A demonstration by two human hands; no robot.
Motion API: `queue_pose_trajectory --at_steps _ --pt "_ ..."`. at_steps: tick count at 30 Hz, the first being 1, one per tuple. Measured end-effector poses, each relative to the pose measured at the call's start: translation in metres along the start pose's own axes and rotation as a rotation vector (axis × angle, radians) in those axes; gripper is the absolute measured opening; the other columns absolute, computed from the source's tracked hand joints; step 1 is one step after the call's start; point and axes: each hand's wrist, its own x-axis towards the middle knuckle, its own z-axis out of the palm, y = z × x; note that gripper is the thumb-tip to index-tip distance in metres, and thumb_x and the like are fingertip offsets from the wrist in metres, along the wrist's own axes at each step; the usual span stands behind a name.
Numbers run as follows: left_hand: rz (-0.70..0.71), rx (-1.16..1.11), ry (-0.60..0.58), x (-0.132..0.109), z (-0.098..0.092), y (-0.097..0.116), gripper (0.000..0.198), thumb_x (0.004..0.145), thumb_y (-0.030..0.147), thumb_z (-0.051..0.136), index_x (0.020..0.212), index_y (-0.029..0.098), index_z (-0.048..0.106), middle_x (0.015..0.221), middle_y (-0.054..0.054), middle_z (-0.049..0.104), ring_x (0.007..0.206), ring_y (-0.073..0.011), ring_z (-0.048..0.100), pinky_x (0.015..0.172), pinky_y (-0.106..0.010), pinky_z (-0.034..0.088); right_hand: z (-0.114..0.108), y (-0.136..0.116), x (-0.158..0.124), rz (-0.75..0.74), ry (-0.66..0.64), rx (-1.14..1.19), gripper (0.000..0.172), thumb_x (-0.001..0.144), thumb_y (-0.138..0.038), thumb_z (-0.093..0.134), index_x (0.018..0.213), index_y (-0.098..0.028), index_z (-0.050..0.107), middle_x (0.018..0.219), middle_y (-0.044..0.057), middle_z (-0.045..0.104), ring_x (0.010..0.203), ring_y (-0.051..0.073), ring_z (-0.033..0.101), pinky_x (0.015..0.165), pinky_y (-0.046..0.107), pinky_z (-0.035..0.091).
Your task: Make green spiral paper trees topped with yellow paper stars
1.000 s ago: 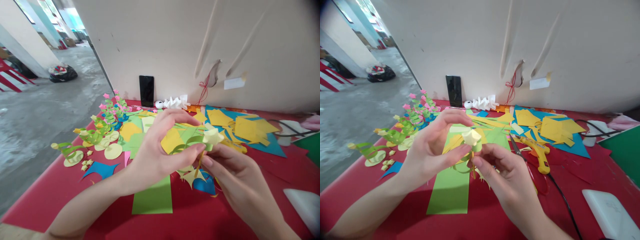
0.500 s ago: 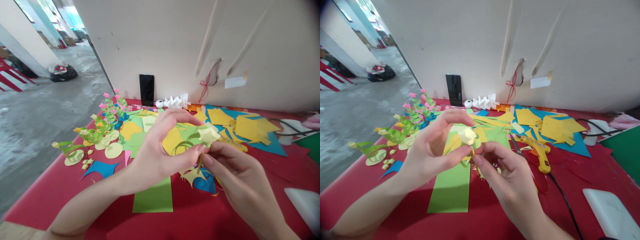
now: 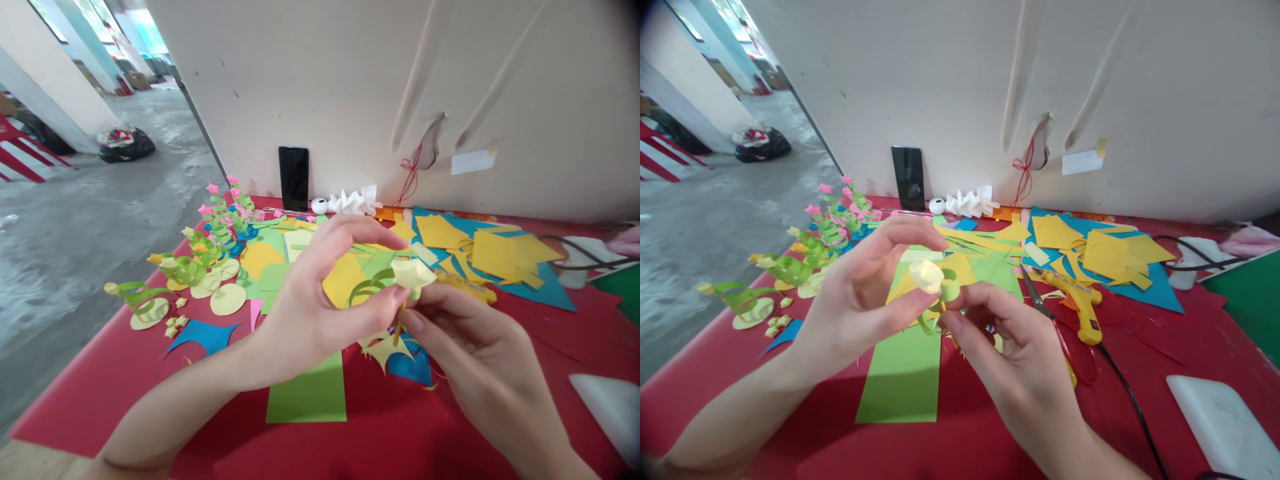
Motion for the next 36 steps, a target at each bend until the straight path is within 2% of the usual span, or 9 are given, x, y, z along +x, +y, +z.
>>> queue_pose_trajectory --at_steps 8,13,24,36 --pt "-0.067 -0.056 -0.042 -0.0008 -0.0002 -0.0010 0.020 0.080 0.016 0.061 0.099 0.023 0.059 0.106 -0.003 0.059 0.105 -0.0205 0.053 0.097 -0.037 0.043 0.0000 -0.0007 -0.0028 0.003 -0.002 0.028 0.004 0.080 -0.026 0.065 0.083 -0.027 0.066 0.074 -0.005 0.068 0.066 0.008 0.063 0.062 0.012 0.052" --pt "-0.082 -0.072 -0.048 -0.0006 0.0008 -0.0012 0.020 0.080 0.016 0.061 0.099 0.021 0.059 0.105 -0.002 0.059 0.103 -0.0173 0.053 0.096 -0.032 0.042 0.0006 -0.0008 -0.0006 0.008 0.014 0.031 0.002 0.080 -0.027 0.064 0.081 -0.026 0.065 0.072 -0.004 0.067 0.060 0.008 0.061 0.054 0.014 0.049" --pt "-0.137 -0.057 -0.042 -0.0036 0.0014 0.0020 0.019 0.081 0.017 0.061 0.098 0.023 0.058 0.105 0.000 0.058 0.106 -0.0155 0.050 0.094 -0.028 0.040 0.0015 -0.0022 -0.0012 -0.014 0.006 -0.002 0.005 0.081 -0.023 0.060 0.081 -0.027 0.063 0.076 -0.006 0.067 0.065 0.007 0.062 0.060 0.014 0.051" --pt "-0.156 -0.113 -0.049 -0.0011 0.0010 0.0015 0.012 0.083 0.017 0.060 0.094 0.021 0.057 0.102 0.000 0.056 0.107 -0.0125 0.048 0.096 -0.022 0.038 0.0018 -0.0002 -0.0018 -0.010 -0.006 0.010 0.004 0.082 -0.024 0.060 0.081 -0.027 0.062 0.070 -0.007 0.065 0.058 0.006 0.058 0.054 0.013 0.048"
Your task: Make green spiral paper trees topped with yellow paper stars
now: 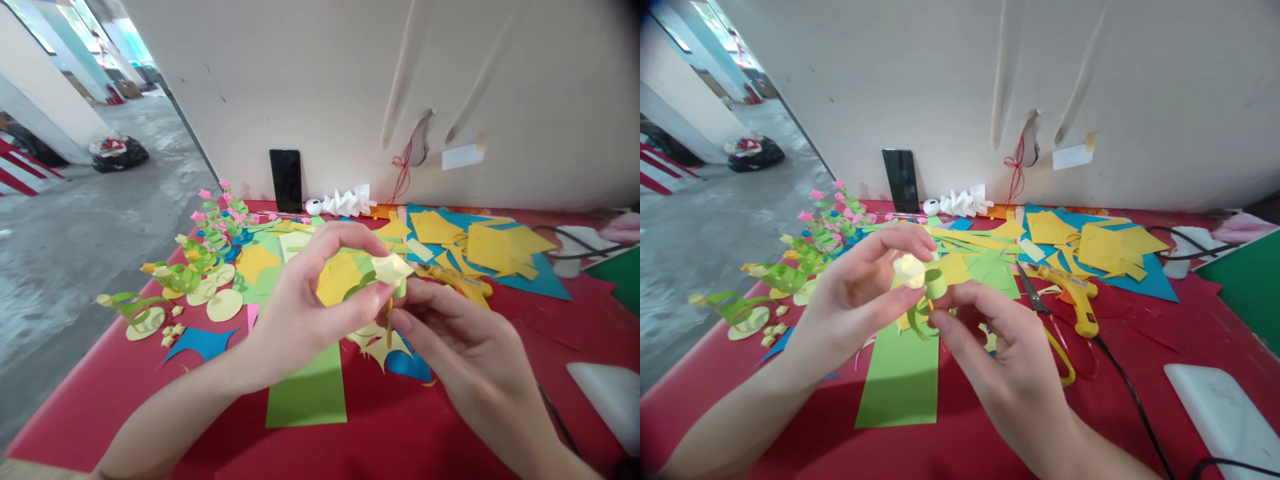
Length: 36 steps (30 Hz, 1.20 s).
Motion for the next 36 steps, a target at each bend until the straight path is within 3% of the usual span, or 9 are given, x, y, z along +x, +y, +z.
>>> queue_pose_trajectory --at_steps 20,27,36 --pt "-0.027 -0.012 -0.035 0.0012 0.0007 -0.0041 0.012 0.083 0.020 0.060 0.094 0.022 0.057 0.104 0.000 0.057 0.106 -0.0130 0.049 0.093 -0.023 0.039 0.0018 -0.0014 -0.0011 -0.011 0.010 -0.015 0.005 0.081 -0.021 0.060 0.082 -0.026 0.063 0.070 -0.007 0.066 0.059 0.005 0.059 0.056 0.011 0.049" --pt "-0.045 0.000 -0.063 -0.0012 0.0013 -0.0010 0.014 0.082 0.018 0.060 0.094 0.021 0.056 0.107 -0.004 0.057 0.106 -0.0186 0.051 0.093 -0.032 0.042 0.0021 -0.0006 0.0009 -0.031 0.030 -0.013 0.004 0.081 -0.022 0.061 0.080 -0.025 0.063 0.070 -0.007 0.066 0.058 0.005 0.059 0.056 0.011 0.049" --pt "-0.073 0.000 -0.047 0.0008 0.0008 0.0001 0.014 0.081 0.021 0.061 0.094 0.023 0.059 0.105 -0.002 0.061 0.107 -0.0209 0.055 0.095 -0.033 0.045 0.0035 -0.0015 -0.0007 -0.028 0.024 -0.020 0.005 0.081 -0.022 0.062 0.083 -0.026 0.063 0.072 -0.007 0.066 0.061 0.005 0.061 0.058 0.011 0.050"
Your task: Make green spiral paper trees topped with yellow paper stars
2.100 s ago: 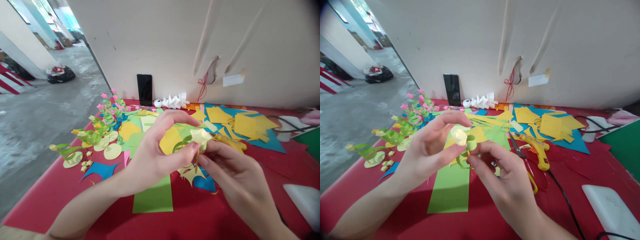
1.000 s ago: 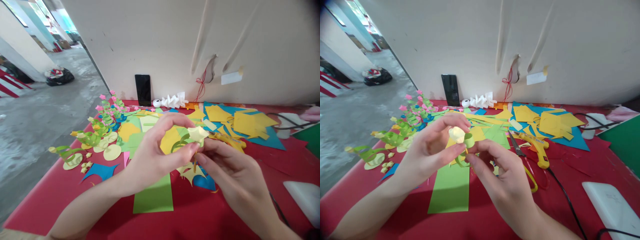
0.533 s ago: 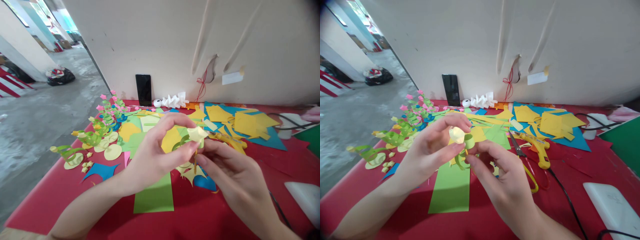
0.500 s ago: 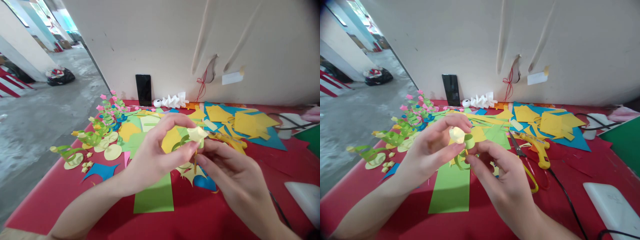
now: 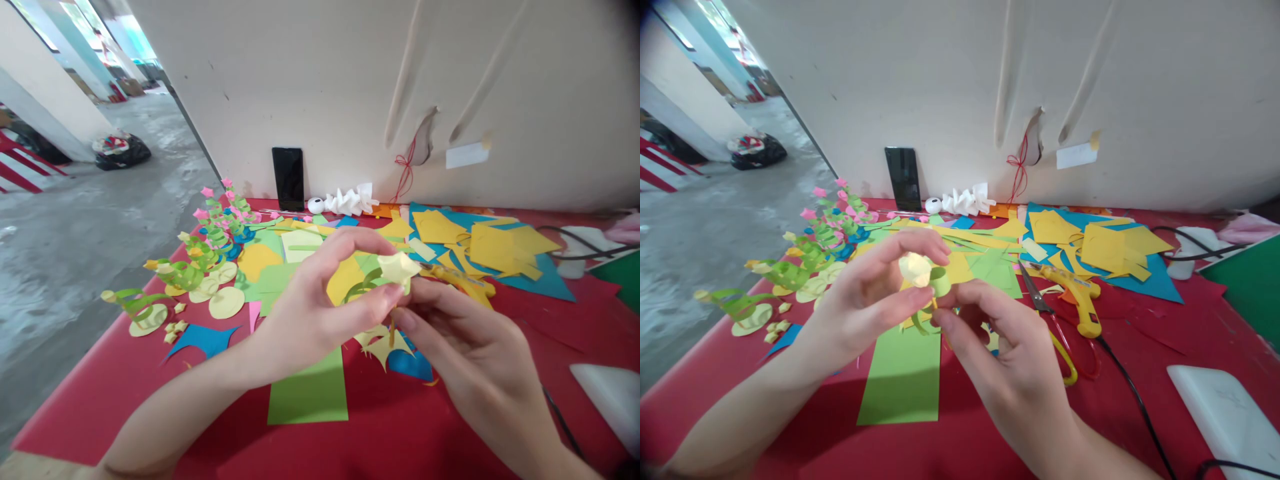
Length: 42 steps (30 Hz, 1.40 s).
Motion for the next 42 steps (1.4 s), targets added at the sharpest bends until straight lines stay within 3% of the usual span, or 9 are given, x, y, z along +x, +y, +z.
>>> queue_pose_trajectory --at_steps 4,9,17,24,29,33,36,39,42 --pt "-0.086 -0.065 -0.030 -0.001 0.000 0.001 0.014 0.082 0.024 0.060 0.096 0.023 0.059 0.107 -0.002 0.060 0.104 -0.0215 0.056 0.092 -0.033 0.047 -0.002 0.000 0.000 0.004 -0.007 -0.007 0.006 0.081 -0.021 0.061 0.082 -0.026 0.063 0.071 -0.008 0.066 0.061 0.005 0.061 0.059 0.011 0.050" --pt "-0.074 -0.080 -0.036 -0.001 -0.001 0.001 0.014 0.082 0.021 0.059 0.096 0.022 0.058 0.105 -0.002 0.059 0.103 -0.0183 0.055 0.087 -0.028 0.048 -0.001 -0.001 0.001 -0.008 0.005 -0.028 0.005 0.081 -0.021 0.061 0.082 -0.026 0.063 0.074 -0.008 0.067 0.061 0.005 0.061 0.059 0.012 0.050" --pt "-0.083 -0.067 -0.027 0.001 0.000 0.001 0.014 0.080 0.021 0.060 0.093 0.023 0.060 0.106 -0.003 0.061 0.105 -0.0214 0.055 0.088 -0.033 0.048 0.000 -0.001 -0.003 -0.052 0.032 -0.057 0.006 0.082 -0.020 0.060 0.082 -0.025 0.062 0.074 -0.006 0.067 0.062 0.007 0.062 0.059 0.015 0.051" --pt "-0.140 -0.083 -0.028 0.000 0.002 0.001 0.016 0.080 0.024 0.061 0.096 0.022 0.059 0.110 -0.003 0.058 0.101 -0.0221 0.057 0.078 -0.030 0.053 0.001 0.000 -0.001 -0.057 0.054 -0.042 0.006 0.082 -0.019 0.061 0.083 -0.025 0.062 0.075 -0.005 0.068 0.062 0.007 0.062 0.059 0.015 0.051" --pt "-0.154 -0.183 -0.041 -0.003 0.005 -0.002 0.024 0.080 0.021 0.063 0.102 0.024 0.055 0.107 -0.002 0.057 0.080 -0.0135 0.060 0.064 -0.024 0.054 -0.004 0.005 -0.001 0.057 0.040 0.105 0.004 0.083 -0.026 0.062 0.086 -0.027 0.064 0.071 -0.004 0.065 0.061 0.008 0.060 0.054 0.014 0.049" --pt "-0.051 -0.222 -0.014 -0.003 0.005 -0.009 0.033 0.080 0.021 0.065 0.111 0.026 0.055 0.116 -0.002 0.056 0.113 -0.0189 0.051 0.091 -0.028 0.049 -0.013 0.006 0.002 0.195 0.068 0.272 0.008 0.081 -0.032 0.064 0.087 -0.028 0.067 0.079 -0.001 0.065 0.070 0.011 0.061 0.060 0.017 0.051" --pt "-0.009 -0.163 0.004 -0.001 0.005 -0.012 0.029 0.082 0.022 0.063 0.110 0.026 0.056 0.116 -0.001 0.056 0.118 -0.0170 0.047 0.104 -0.030 0.039 -0.018 0.004 0.008 0.233 0.105 0.352 0.009 0.078 -0.034 0.067 0.079 -0.025 0.068 0.070 -0.002 0.059 0.058 0.007 0.052 0.052 0.014 0.046" --pt "0.001 -0.103 -0.008 0.000 0.007 -0.013 0.029 0.082 0.022 0.064 0.109 0.026 0.054 0.114 -0.001 0.057 0.114 -0.0171 0.050 0.100 -0.030 0.042 -0.020 0.001 0.013 0.233 0.117 0.405 0.011 0.077 -0.033 0.067 0.073 -0.023 0.068 0.063 -0.003 0.053 0.050 0.005 0.041 0.045 0.013 0.041" --pt "-0.028 -0.094 -0.042 -0.001 0.008 -0.013 0.028 0.080 0.023 0.065 0.106 0.026 0.054 0.109 -0.001 0.060 0.108 -0.0173 0.054 0.092 -0.029 0.047 -0.019 0.000 0.014 0.238 0.088 0.445 0.009 0.077 -0.031 0.067 0.072 -0.023 0.068 0.062 -0.002 0.053 0.050 0.005 0.041 0.045 0.014 0.040"
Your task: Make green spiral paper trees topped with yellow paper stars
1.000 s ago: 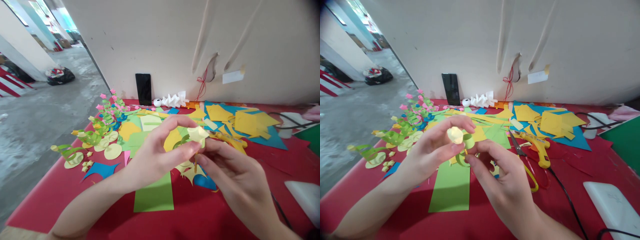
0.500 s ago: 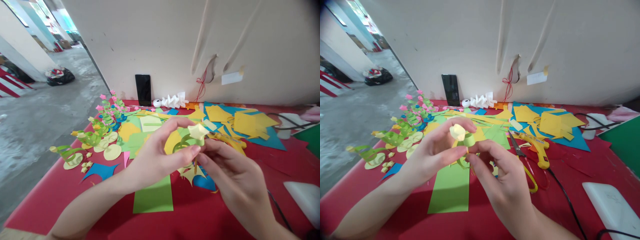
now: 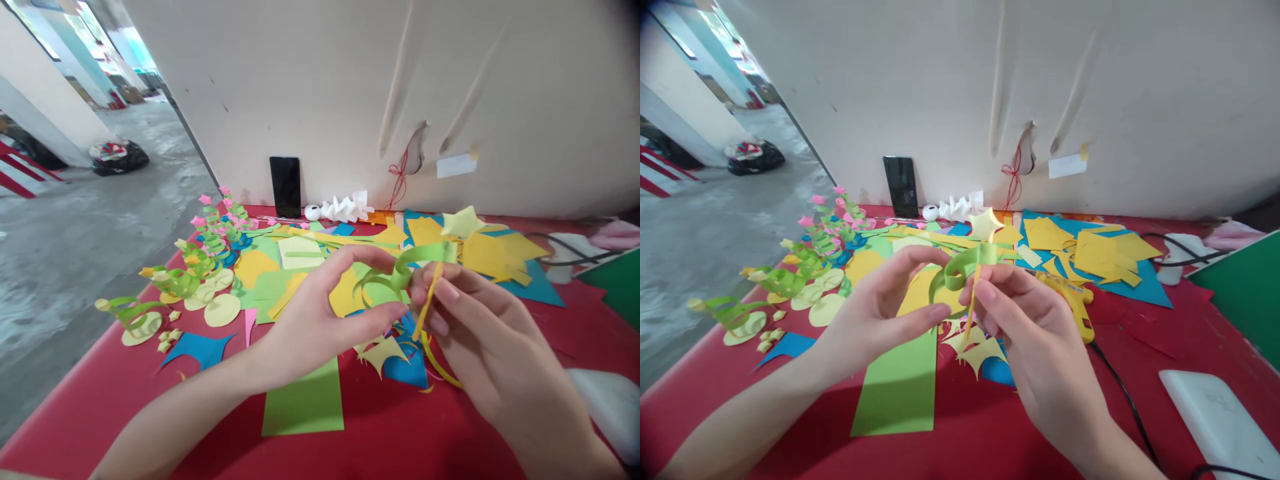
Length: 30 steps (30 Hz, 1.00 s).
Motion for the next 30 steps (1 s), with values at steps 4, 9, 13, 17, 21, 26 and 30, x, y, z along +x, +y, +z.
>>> queue_pose_trajectory --at_steps 4,9,13,17,21,26,30 --pt "-0.025 -0.030 0.005 -0.0005 0.0011 -0.0029 0.026 0.080 0.026 0.065 0.104 0.027 0.056 0.107 0.001 0.060 0.101 -0.0149 0.057 0.088 -0.026 0.048 0.0000 0.0022 -0.0019 0.035 -0.043 0.035 0.007 0.078 -0.031 0.066 0.074 -0.026 0.069 0.064 -0.003 0.057 0.050 0.005 0.041 0.047 0.013 0.040" --pt "-0.123 -0.067 0.016 0.0024 -0.0014 -0.0060 0.025 0.076 0.032 0.069 0.099 0.028 0.060 0.103 0.003 0.062 0.102 -0.0148 0.057 0.090 -0.028 0.045 0.0002 0.0037 -0.0025 0.048 -0.019 0.033 0.007 0.076 -0.032 0.068 0.073 -0.027 0.070 0.064 -0.003 0.056 0.050 0.005 0.040 0.045 0.014 0.039" --pt "-0.110 -0.118 0.023 0.0061 -0.0030 -0.0050 0.012 0.076 0.032 0.070 0.081 0.022 0.064 0.101 0.000 0.063 0.103 -0.0168 0.058 0.089 -0.030 0.045 0.0007 0.0038 -0.0028 0.051 -0.043 0.062 0.005 0.077 -0.031 0.068 0.074 -0.026 0.070 0.065 -0.003 0.058 0.050 0.004 0.040 0.046 0.013 0.039" --pt "-0.116 -0.186 0.047 0.0063 -0.0029 -0.0039 0.009 0.077 0.029 0.069 0.074 0.022 0.065 0.106 0.001 0.063 0.104 -0.0148 0.057 0.092 -0.028 0.042 -0.0006 0.0035 -0.0039 0.040 -0.042 0.056 0.006 0.078 -0.031 0.067 0.075 -0.026 0.069 0.067 -0.003 0.061 0.051 0.003 0.041 0.048 0.011 0.040" --pt "-0.209 -0.310 0.070 0.0041 -0.0027 -0.0044 0.010 0.078 0.030 0.068 0.079 0.021 0.064 0.096 0.001 0.064 0.090 -0.0124 0.059 0.079 -0.023 0.045 -0.0010 0.0050 -0.0029 0.016 0.024 0.014 0.007 0.075 -0.033 0.070 0.074 -0.026 0.069 0.071 -0.003 0.061 0.053 0.004 0.043 0.048 0.012 0.041" --pt "-0.264 -0.417 -0.023 0.0043 -0.0034 -0.0019 0.011 0.081 0.026 0.064 0.078 0.017 0.061 0.077 0.002 0.062 0.073 -0.0082 0.058 0.070 -0.019 0.045 -0.0016 0.0076 0.0007 -0.005 0.118 -0.031 0.012 0.069 -0.038 0.074 0.076 -0.030 0.070 0.080 -0.001 0.062 0.062 0.008 0.052 0.051 0.016 0.045" --pt "-0.329 -0.484 -0.072 0.0062 -0.0052 0.0003 0.010 0.082 0.023 0.061 0.075 0.017 0.056 0.068 0.003 0.058 0.069 -0.0087 0.056 0.067 -0.019 0.043 -0.0031 0.0091 0.0013 -0.047 0.127 -0.052 0.009 0.071 -0.036 0.073 0.075 -0.029 0.070 0.078 -0.002 0.061 0.064 0.006 0.052 0.056 0.013 0.047"
